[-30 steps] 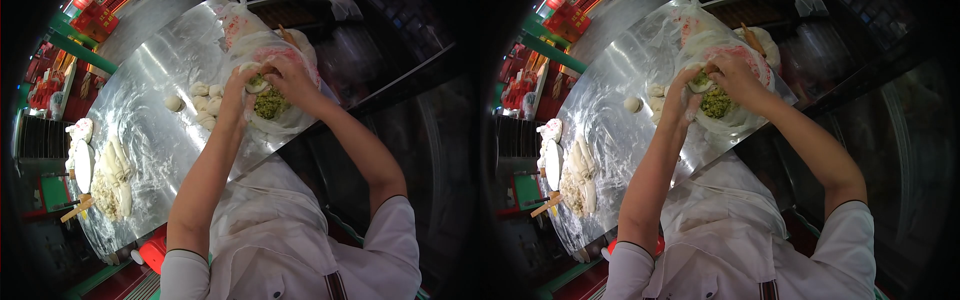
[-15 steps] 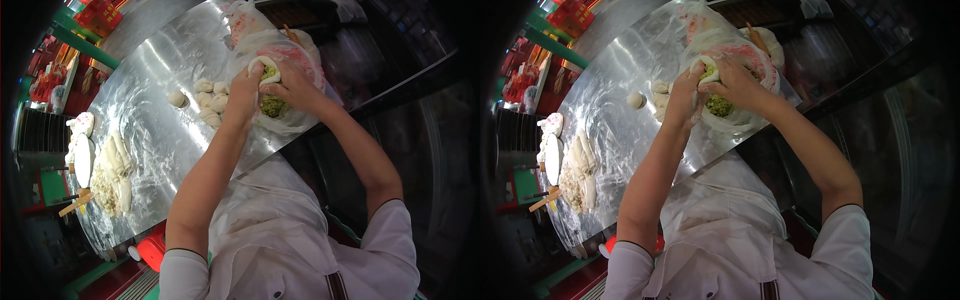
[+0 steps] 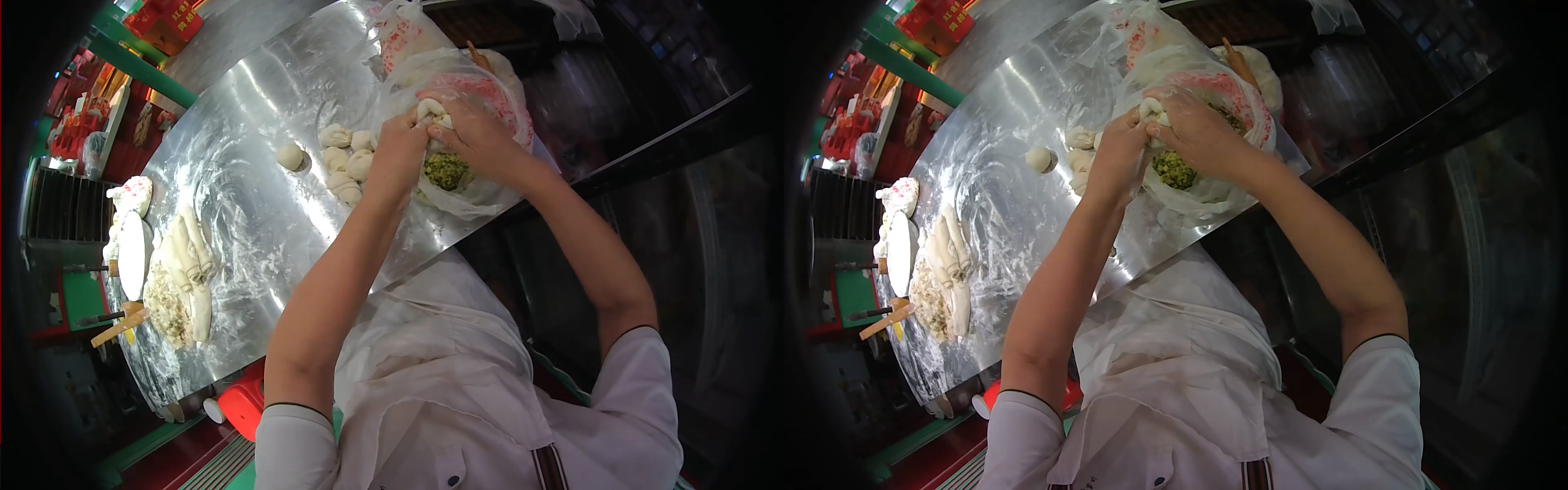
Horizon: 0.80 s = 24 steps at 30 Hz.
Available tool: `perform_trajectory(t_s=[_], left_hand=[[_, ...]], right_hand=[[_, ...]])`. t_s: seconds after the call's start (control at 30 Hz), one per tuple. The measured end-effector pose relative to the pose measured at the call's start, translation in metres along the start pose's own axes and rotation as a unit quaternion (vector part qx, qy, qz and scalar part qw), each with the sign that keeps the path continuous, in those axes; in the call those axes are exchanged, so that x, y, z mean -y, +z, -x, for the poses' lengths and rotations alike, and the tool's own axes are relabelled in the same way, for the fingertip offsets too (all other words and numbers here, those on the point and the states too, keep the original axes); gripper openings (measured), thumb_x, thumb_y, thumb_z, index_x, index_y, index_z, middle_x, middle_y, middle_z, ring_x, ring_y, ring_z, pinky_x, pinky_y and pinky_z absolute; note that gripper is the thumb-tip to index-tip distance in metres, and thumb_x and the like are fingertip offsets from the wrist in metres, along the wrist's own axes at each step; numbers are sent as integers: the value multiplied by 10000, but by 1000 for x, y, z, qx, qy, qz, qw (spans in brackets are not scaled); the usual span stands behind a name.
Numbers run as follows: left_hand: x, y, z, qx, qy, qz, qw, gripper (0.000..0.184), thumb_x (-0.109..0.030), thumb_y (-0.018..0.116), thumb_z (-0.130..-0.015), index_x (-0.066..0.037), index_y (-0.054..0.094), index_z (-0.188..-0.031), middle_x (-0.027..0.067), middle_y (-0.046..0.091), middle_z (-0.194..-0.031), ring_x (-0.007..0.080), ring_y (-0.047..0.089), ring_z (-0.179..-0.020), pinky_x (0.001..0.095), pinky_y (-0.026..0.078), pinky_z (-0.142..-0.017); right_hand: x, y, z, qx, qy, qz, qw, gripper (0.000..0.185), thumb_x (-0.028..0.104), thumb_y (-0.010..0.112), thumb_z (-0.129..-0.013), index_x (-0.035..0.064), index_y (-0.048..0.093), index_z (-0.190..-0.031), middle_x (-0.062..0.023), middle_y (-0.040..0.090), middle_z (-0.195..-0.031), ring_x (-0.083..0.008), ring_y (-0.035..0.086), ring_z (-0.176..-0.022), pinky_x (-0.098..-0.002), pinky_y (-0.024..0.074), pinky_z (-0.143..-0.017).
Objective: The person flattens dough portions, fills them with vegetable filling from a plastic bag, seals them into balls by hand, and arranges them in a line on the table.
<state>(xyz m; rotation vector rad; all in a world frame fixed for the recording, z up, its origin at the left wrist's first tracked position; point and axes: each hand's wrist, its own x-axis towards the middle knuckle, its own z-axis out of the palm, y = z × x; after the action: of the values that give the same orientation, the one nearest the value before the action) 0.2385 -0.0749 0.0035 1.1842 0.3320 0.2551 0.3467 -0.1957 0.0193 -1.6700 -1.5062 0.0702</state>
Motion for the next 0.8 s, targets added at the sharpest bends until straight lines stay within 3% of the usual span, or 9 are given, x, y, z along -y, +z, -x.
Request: perform_trajectory(t_s=[0.1,0.17,0.27,0.33,0.4,0.5,0.6,0.7,0.8], left_hand=[[-6,4,2,-34,3,-54,998,326,-87,477,-1018,72,565,-1288,92,629,-1189,172,615,-1031,322,495,-961],[-9,5,2,-6,-22,131,991,317,-112,498,-1009,85,584,-1243,92,638,-1157,165,629,-974,306,516,-907],[-16,-9,8,16,-58,238,970,358,-208,523,-1019,80,586,-1222,110,638,-1137,173,637,-951,308,528,-879],[-20,-9,12,14,-58,226,972,399,-263,518,-1027,75,576,-1230,127,638,-1139,183,639,-953,312,531,-876],[-26,-2,18,16,-57,217,974,442,-318,512,-1035,70,567,-1239,144,637,-1140,193,642,-955,316,534,-872],[-40,18,30,-69,-114,63,989,552,-422,504,-1041,70,529,-1290,172,638,-1153,204,653,-973,340,530,-908],[-26,13,20,25,-58,135,989,596,-496,511,-1028,56,553,-1248,187,661,-1103,227,673,-972,344,505,-968],[-28,1,18,43,-98,162,981,616,-541,498,-1022,44,574,-1200,203,678,-1075,248,686,-973,358,469,-1025],[-29,-11,22,34,-62,89,993,629,-539,462,-1030,60,588,-1176,208,699,-1060,270,691,-963,368,453,-1042]], right_hand=[[-9,7,1,-22,-11,27,999,304,174,547,-1005,-37,559,-1224,-240,602,-1185,-417,562,-1133,-476,442,-983],[-19,7,-1,-10,8,14,1000,283,163,546,-1007,-12,582,-1226,-211,601,-1234,-380,557,-1182,-446,425,-1024],[-13,2,-5,0,-12,-22,1000,251,147,559,-998,11,610,-1202,-176,608,-1263,-350,562,-1208,-419,423,-1049],[-5,6,-6,2,-53,-50,997,236,144,574,-986,10,616,-1176,-171,616,-1242,-357,574,-1186,-421,438,-1032],[1,14,-5,-49,-94,118,987,276,220,706,-893,8,633,-1054,-139,648,-1034,-371,612,-1006,-477,493,-851],[-9,3,-7,11,-131,248,960,391,274,804,-799,17,637,-1042,-108,645,-946,-324,637,-955,-448,507,-769],[-30,3,-7,-29,-73,222,972,408,287,839,-757,54,654,-1036,-105,629,-875,-295,653,-864,-440,507,-720],[-13,-6,-14,72,-98,135,983,371,312,799,-803,80,675,-1065,-126,638,-865,-300,656,-775,-434,507,-683],[-15,3,-10,-12,-81,162,983,340,341,730,-867,100,688,-1104,-123,664,-908,-308,654,-752,-440,514,-672]])
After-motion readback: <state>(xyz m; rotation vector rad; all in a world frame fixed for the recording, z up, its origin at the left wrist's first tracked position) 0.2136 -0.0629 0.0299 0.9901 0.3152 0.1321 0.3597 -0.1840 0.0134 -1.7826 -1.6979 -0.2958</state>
